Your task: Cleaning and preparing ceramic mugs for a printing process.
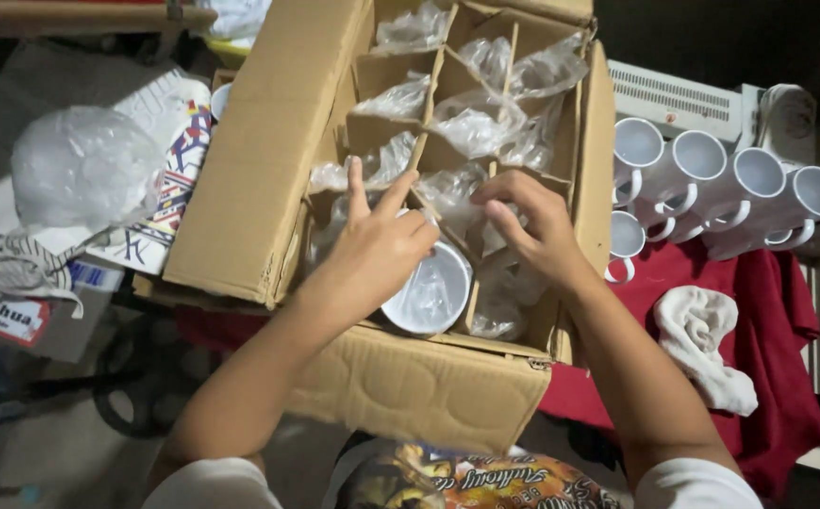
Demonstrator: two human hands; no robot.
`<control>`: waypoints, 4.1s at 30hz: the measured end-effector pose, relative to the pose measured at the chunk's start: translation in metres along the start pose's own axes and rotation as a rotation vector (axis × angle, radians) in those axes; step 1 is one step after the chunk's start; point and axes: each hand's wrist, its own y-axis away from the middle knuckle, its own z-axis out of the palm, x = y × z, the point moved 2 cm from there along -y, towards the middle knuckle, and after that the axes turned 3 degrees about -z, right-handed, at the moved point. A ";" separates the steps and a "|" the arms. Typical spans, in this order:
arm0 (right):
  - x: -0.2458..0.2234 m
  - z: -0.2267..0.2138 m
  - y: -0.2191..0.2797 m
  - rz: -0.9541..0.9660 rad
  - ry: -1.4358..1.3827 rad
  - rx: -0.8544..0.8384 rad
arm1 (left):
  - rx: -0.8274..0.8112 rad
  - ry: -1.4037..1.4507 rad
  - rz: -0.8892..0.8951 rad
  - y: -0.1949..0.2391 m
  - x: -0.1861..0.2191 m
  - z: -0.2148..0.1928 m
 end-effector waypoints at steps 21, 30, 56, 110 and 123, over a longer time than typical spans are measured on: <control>-0.001 -0.008 0.008 -0.108 -0.175 0.486 | 0.557 0.595 -0.093 -0.136 0.015 -0.042; 0.002 -0.015 0.005 -0.068 -0.199 0.504 | 0.353 0.972 -0.213 -0.129 -0.020 -0.010; -0.067 0.013 -0.029 0.536 0.744 1.159 | 0.582 0.331 0.266 -0.104 0.069 -0.020; -0.030 0.098 0.018 -0.024 0.553 -1.059 | 0.773 1.044 -0.444 -0.069 -0.019 0.010; -0.042 -0.114 0.124 0.189 0.177 0.074 | 0.539 0.697 0.219 -0.088 0.083 -0.018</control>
